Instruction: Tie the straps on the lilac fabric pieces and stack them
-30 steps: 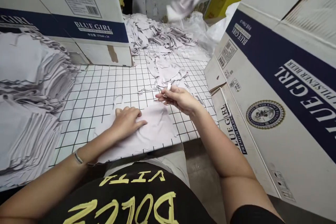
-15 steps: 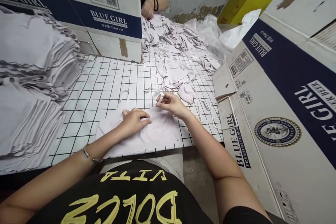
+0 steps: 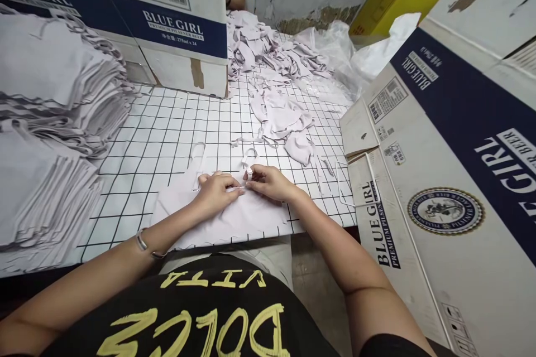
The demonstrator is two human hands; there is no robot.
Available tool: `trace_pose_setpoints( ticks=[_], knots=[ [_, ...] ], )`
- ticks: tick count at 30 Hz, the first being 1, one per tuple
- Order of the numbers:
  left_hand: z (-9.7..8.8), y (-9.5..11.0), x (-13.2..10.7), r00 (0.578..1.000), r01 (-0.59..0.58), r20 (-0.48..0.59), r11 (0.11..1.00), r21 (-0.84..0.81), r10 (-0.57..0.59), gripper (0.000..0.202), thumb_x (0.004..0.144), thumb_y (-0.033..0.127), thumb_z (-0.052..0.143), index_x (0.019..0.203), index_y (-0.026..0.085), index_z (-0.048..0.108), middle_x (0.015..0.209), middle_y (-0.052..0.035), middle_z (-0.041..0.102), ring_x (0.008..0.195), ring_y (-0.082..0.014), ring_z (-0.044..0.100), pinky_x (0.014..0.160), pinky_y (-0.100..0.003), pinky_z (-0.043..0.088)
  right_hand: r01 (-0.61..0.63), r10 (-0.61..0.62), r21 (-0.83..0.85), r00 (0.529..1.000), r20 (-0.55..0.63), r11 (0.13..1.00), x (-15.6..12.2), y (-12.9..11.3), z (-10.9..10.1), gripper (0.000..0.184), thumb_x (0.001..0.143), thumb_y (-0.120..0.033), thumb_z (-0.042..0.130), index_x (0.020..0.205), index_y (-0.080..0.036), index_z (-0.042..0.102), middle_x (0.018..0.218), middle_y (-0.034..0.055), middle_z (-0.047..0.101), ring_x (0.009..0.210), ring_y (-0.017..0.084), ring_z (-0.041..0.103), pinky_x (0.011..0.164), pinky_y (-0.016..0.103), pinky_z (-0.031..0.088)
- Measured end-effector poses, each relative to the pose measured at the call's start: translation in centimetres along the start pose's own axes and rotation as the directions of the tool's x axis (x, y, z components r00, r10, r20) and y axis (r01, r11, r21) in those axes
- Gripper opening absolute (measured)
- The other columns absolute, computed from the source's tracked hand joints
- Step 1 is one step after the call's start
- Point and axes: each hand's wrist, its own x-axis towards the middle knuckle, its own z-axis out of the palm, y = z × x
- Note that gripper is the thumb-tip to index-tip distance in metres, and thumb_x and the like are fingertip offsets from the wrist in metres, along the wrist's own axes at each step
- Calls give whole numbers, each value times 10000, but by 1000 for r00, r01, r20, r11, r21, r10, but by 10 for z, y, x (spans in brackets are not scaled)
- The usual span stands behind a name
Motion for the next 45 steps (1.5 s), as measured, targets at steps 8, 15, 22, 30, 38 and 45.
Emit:
trace_pose_setpoints(
  ticks=[8,15,22,30,38,45],
  knots=[
    [-1,1,0,1000,1,5,1000,-3,-1,115,807,336,662,752,250,715,930,20,735,1027,-233,531,915,-453,203,10,-8,41,999,-44,999,0,2,6,180,795,-333,683,874,-182,626,849,21,639,788,155,607,748,298,491],
    [-2,3,0,999,19,27,1000,-8,-18,131,808,316,650,725,231,705,908,1,732,1018,-242,538,911,-448,211,-29,47,110,986,-163,994,-4,-1,24,196,748,-341,721,813,-188,617,790,11,634,716,145,591,689,287,485],
    [-3,2,1,999,43,31,998,-36,-42,137,795,345,666,730,232,706,890,2,728,1027,-240,548,942,-444,213,93,-75,63,967,-242,994,-2,-5,12,95,773,-251,686,805,-183,629,822,26,648,806,161,615,772,304,491],
    [-4,3,0,999,34,23,999,-42,-33,149,790,320,682,682,217,678,875,18,735,1017,-219,551,937,-446,209,-2,0,-8,987,-161,1000,-5,6,10,149,766,-298,709,786,-180,620,767,5,636,711,137,587,683,275,474],
    [-4,2,-1,1000,22,15,997,-71,-21,138,791,315,680,688,223,680,863,23,729,997,-220,553,948,-443,206,-10,15,29,984,-176,1000,-2,3,12,130,765,-293,696,786,-187,623,778,8,642,732,146,592,693,282,473],
    [-5,3,-1,999,36,18,997,-64,-35,125,776,309,698,687,221,686,861,14,727,999,-222,554,950,-440,212,-8,16,47,987,-162,999,-3,4,15,119,751,-263,704,774,-180,621,773,4,638,733,141,587,706,279,462]
  ],
)
